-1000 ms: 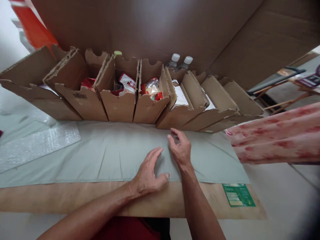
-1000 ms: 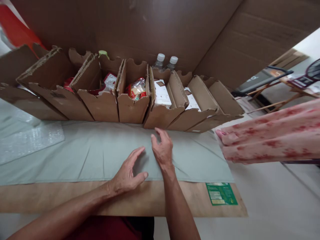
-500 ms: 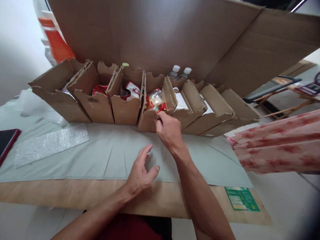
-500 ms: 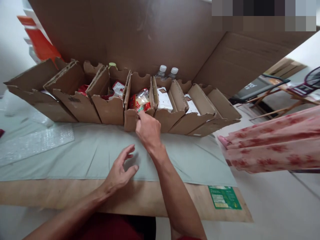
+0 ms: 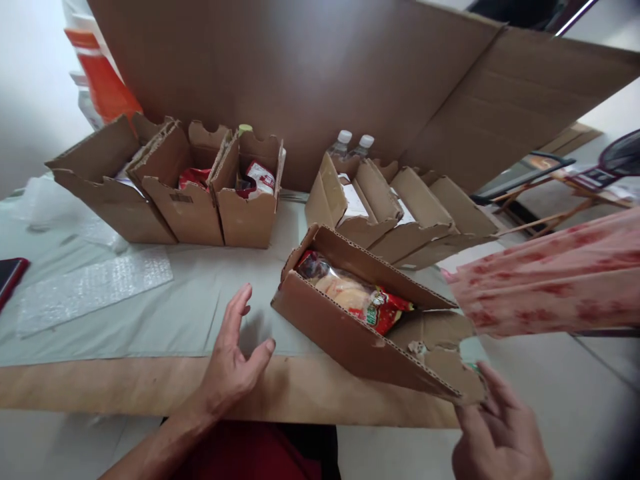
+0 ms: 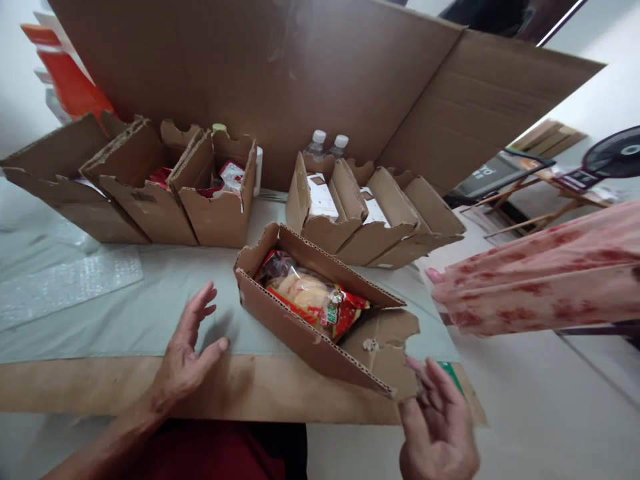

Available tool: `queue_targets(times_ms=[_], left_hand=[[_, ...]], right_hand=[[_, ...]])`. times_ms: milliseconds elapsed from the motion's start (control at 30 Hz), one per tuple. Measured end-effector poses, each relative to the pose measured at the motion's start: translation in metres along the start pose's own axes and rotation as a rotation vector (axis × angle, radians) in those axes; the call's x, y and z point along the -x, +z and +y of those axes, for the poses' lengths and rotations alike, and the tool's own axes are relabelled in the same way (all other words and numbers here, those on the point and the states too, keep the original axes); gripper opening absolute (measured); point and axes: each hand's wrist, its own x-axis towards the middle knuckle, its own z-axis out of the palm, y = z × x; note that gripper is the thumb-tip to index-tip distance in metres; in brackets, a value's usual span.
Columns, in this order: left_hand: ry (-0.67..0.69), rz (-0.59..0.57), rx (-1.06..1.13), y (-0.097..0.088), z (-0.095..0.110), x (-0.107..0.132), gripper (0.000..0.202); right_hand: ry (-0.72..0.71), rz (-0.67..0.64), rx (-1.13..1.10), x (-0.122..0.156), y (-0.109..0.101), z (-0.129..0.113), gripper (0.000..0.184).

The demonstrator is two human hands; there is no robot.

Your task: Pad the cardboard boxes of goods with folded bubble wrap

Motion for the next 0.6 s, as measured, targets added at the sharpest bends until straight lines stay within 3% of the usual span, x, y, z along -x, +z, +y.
queue_targets(times_ms=[67, 167, 267, 433, 600], left_hand=[[0.006, -0.070, 0.022, 0.012, 0.001, -0.005, 0.082], [0.005, -0.143, 0.060, 0.026, -0.001, -0.009, 0.084], [-0.010, -0.056, 0.081, 0.029, -0.005, -0.009, 0.081], [-0.022, 0.084, 0.053, 0.022, -0.012, -0.013, 0.080], [-0.025, 0.079, -0.008, 0.025, -0.020, -0.019, 0.083]], right_hand=[[0.030, -0.190, 0.019, 0.014, 0.001, 0.019, 0.062], [-0.028, -0.381, -0.005, 0.022, 0.024, 0.030, 0.062], [-0.051, -0.426, -0.082, 0.005, 0.065, 0.020, 0.054], [-0.039, -0.568, -0.256, -0.047, 0.135, -0.005, 0.058], [0.010, -0.500, -0.285, -0.058, 0.159, -0.009, 0.051]])
